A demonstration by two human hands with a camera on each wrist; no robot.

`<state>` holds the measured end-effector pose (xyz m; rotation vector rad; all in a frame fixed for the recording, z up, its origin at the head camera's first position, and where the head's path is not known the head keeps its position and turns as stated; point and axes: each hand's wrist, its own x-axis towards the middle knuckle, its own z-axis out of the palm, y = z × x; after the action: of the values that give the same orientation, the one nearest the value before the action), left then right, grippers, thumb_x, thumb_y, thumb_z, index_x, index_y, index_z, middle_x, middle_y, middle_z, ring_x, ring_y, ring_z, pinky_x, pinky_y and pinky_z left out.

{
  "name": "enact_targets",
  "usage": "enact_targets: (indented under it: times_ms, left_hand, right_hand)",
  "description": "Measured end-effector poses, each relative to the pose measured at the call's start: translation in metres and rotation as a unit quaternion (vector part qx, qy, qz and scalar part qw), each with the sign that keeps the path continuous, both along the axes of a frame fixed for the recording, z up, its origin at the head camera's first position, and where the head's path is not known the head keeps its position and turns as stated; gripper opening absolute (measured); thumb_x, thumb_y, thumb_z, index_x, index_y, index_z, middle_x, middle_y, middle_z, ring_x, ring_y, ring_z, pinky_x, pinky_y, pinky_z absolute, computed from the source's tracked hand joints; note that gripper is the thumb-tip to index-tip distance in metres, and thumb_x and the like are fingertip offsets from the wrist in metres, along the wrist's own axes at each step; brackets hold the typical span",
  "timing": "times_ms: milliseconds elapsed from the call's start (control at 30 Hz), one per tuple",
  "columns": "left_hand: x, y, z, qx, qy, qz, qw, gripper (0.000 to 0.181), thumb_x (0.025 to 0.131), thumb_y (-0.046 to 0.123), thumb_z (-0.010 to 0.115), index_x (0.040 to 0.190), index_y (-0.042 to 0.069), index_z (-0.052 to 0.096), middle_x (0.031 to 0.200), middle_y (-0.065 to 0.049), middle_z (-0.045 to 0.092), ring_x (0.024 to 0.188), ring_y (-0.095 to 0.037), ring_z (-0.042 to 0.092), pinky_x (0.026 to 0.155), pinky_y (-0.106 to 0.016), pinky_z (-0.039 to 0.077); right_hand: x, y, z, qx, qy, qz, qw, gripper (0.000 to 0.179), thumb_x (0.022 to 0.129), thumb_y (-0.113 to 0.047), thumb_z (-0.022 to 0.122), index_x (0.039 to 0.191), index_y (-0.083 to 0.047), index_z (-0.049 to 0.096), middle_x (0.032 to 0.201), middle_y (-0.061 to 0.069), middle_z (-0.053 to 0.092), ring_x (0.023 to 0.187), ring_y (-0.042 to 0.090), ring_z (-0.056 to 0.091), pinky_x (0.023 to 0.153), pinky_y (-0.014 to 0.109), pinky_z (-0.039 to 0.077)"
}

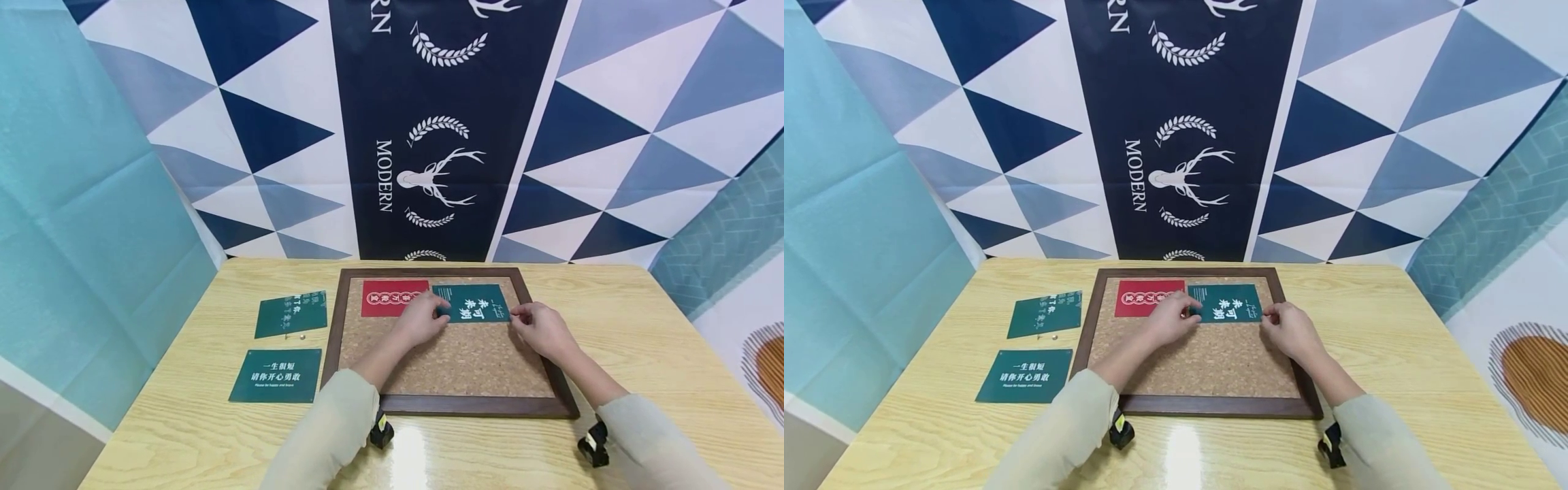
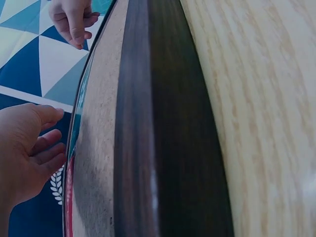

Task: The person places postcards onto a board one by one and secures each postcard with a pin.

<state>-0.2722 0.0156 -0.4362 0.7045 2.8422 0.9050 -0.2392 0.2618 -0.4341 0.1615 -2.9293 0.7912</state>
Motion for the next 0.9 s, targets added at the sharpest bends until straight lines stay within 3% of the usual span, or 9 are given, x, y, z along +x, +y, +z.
enact_targets:
  times_ms: [100,200,467,700,900]
  left_hand:
    - [0.0005,0.0022,-0.0011,-0.016,0.01,-0.01,0.9998,0.026,0.091,0.019,0.061,0.114,0.009,0.066,0.114,-0.007,0.062,0.109,-0.017,0.056,0.097,-0.029,0.045]
    - [0.0006,0.0037,-0.0032,-0.029,0.018,-0.018,0.9992,0.026,0.091,0.018,0.06,0.114,0.008,0.066,0.114,-0.007,0.061,0.111,-0.018,0.056,0.1,-0.03,0.043]
    - [-0.0002,0.0061,-0.0065,-0.065,0.03,-0.016,0.9973,0.025,0.091,0.018,0.06,0.114,0.011,0.067,0.113,-0.005,0.061,0.108,-0.016,0.056,0.098,-0.028,0.044]
    - [0.0014,0.0076,-0.0043,-0.129,0.066,-0.038,0.9887,0.024,0.093,0.018,0.057,0.113,0.012,0.068,0.105,-0.003,0.062,0.101,-0.014,0.057,0.092,-0.024,0.047]
    - [0.0039,0.0088,-0.0022,-0.153,0.088,-0.051,0.983,0.023,0.094,0.017,0.055,0.112,0.013,0.069,0.104,-0.004,0.062,0.099,-0.015,0.056,0.089,-0.024,0.047]
  right_hand:
    - [0.0001,0.0003,-0.0003,-0.001,-0.001,0.001,1.0,0.022,0.087,-0.009,0.056,0.099,0.007,0.065,0.084,0.017,0.063,0.068,0.019,0.052,0.051,0.025,0.04]
    - [0.0,0.0005,-0.0009,-0.002,-0.003,0.001,1.0,0.022,0.088,-0.009,0.056,0.099,0.008,0.065,0.084,0.017,0.062,0.068,0.019,0.052,0.051,0.025,0.04]
    - [-0.0007,-0.0005,-0.0018,-0.007,-0.011,-0.006,0.9999,0.023,0.088,-0.009,0.056,0.101,0.008,0.065,0.086,0.018,0.063,0.069,0.02,0.052,0.053,0.026,0.042]
    - [-0.0012,-0.0009,-0.0032,-0.01,-0.007,-0.005,0.9999,0.021,0.088,-0.009,0.057,0.099,0.007,0.065,0.085,0.017,0.063,0.07,0.019,0.053,0.055,0.026,0.043]
    - [-0.0029,-0.0008,-0.0049,-0.009,-0.006,0.002,0.9999,0.019,0.087,-0.009,0.058,0.096,0.006,0.066,0.084,0.016,0.064,0.07,0.019,0.055,0.058,0.028,0.045]
